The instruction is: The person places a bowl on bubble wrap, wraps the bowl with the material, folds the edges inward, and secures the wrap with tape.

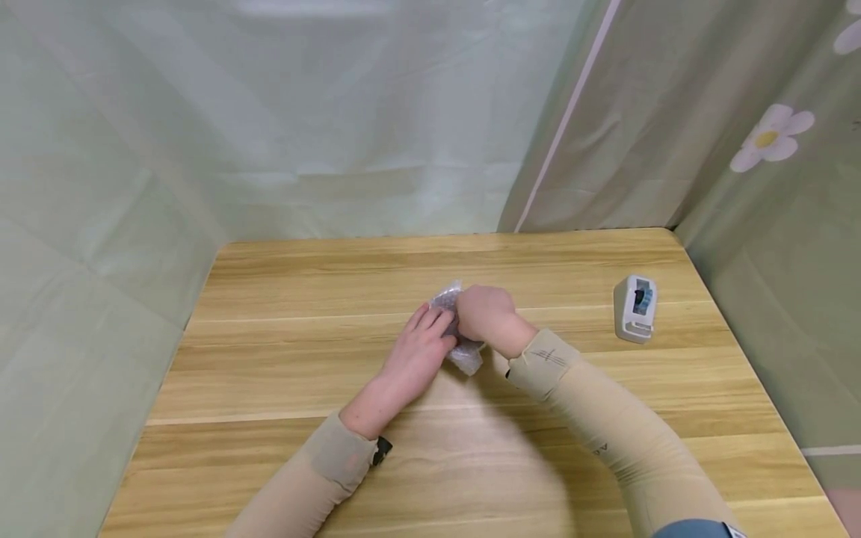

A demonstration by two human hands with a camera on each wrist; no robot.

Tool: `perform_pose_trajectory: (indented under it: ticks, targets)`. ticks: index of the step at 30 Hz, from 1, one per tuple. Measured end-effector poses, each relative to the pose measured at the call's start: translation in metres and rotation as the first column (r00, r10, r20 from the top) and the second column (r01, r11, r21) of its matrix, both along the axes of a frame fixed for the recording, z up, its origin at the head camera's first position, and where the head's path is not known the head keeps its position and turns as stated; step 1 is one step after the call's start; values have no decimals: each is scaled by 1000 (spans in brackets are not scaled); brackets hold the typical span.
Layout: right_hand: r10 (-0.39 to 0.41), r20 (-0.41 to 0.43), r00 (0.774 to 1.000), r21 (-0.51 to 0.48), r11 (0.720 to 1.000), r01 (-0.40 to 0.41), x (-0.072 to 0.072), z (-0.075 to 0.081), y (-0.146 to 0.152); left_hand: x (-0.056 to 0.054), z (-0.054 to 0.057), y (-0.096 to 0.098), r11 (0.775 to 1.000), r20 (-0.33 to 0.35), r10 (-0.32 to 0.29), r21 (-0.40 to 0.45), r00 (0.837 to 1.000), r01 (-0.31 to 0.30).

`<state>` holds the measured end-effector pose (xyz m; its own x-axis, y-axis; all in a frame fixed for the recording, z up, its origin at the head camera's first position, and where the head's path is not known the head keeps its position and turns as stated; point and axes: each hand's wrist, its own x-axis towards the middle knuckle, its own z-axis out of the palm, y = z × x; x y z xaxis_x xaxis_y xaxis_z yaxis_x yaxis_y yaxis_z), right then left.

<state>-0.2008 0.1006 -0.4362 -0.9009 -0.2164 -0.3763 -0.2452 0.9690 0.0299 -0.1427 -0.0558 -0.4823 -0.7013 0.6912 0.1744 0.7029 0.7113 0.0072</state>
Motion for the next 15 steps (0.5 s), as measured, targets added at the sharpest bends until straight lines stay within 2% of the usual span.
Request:
perform_pose_trajectory:
  ticks: [7,15]
  targets:
    - [-6,-25,1000,-12,1000,6,1,0,-1,-1,0,-1,998,9,0,-58,1000,1]
    - [-30,-100,994,-38,999,26,4,5,1,1,6,3,998,33,10,-66,999,-7]
